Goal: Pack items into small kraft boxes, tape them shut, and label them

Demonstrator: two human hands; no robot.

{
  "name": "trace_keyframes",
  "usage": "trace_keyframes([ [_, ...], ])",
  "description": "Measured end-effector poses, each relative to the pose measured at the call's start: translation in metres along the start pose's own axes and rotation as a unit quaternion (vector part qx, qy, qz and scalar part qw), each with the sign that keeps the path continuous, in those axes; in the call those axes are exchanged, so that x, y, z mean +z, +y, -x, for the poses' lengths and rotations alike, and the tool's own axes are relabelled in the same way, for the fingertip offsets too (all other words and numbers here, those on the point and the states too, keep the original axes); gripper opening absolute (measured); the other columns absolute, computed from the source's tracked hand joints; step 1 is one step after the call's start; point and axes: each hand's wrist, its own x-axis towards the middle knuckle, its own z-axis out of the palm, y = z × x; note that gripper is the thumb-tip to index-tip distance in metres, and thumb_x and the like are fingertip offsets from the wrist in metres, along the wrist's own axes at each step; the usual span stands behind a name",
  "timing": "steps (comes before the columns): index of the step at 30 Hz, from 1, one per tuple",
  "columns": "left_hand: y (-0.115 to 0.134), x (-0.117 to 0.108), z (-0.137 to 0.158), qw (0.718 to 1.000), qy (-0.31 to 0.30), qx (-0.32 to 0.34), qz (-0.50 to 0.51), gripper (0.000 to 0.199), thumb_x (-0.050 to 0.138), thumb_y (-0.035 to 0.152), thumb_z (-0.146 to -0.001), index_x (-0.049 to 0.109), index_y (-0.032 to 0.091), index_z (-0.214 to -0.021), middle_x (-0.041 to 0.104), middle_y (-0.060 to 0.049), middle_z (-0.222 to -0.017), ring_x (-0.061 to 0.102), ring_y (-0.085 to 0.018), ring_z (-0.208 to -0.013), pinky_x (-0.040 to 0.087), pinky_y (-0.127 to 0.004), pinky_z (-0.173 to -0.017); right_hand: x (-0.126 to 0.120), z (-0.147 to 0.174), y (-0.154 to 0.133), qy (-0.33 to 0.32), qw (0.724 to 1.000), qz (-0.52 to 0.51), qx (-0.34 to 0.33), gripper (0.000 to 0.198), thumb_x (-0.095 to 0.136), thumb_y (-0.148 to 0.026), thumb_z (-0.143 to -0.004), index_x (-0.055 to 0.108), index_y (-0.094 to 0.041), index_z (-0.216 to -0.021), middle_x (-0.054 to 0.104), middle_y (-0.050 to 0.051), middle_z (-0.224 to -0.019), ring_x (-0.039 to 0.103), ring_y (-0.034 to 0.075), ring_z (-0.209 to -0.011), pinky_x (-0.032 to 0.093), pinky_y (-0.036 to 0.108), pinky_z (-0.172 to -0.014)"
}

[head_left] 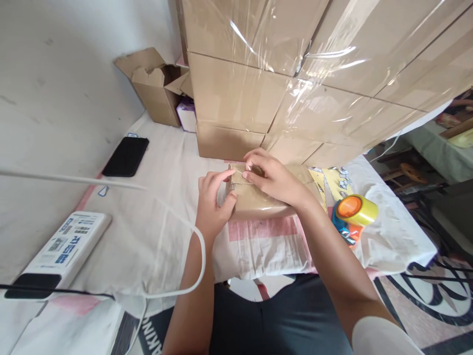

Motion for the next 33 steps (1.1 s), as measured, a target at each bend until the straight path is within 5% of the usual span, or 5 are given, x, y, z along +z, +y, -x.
trace_keyframes([
  [9,0.003,0.002,0.002,0.990,0.066,0.111,0.064,0.019,0.065,0.016,-0.090,0.076,0.029,-0.083,0.050,-0.002,-0.087,0.050,-0.018,-0.083,0.046,-0.036,-0.077,0.002,0.000,0.006,-0.006,1.000,-0.001,-0.003,0.013,0.058,-0.033,-0.099,0.056,-0.022,-0.093,0.060,0.007,-0.112,0.058,0.021,-0.098,0.045,0.036,-0.090],
  [13,0.002,0.002,0.003,0.982,0.084,0.162,0.043,0.019,0.067,0.017,-0.091,0.077,0.030,-0.081,0.052,-0.001,-0.081,0.048,-0.017,-0.079,0.043,-0.035,-0.073,0.003,0.001,0.007,0.001,1.000,-0.013,0.000,0.014,0.057,-0.034,-0.099,0.055,-0.022,-0.092,0.060,0.006,-0.110,0.057,0.020,-0.095,0.044,0.035,-0.088],
  [20,0.007,0.006,0.006,0.979,0.106,0.173,-0.014,0.020,0.067,0.021,-0.093,0.074,0.028,-0.075,0.068,-0.004,-0.109,0.055,-0.020,-0.094,0.046,-0.037,-0.076,0.003,0.004,0.008,0.006,0.999,-0.033,-0.012,0.012,0.057,-0.033,-0.101,0.057,-0.023,-0.095,0.058,0.004,-0.104,0.057,0.020,-0.097,0.045,0.035,-0.090],
  [33,0.024,0.017,0.007,0.965,0.140,0.205,0.077,0.022,0.069,0.002,-0.088,0.069,0.023,-0.083,0.078,0.001,-0.091,0.062,-0.015,-0.081,0.050,-0.033,-0.073,0.002,0.002,0.003,-0.004,1.000,-0.024,0.012,0.020,0.047,-0.037,-0.106,0.055,-0.023,-0.094,0.055,0.004,-0.105,0.057,0.018,-0.094,0.043,0.034,-0.087],
])
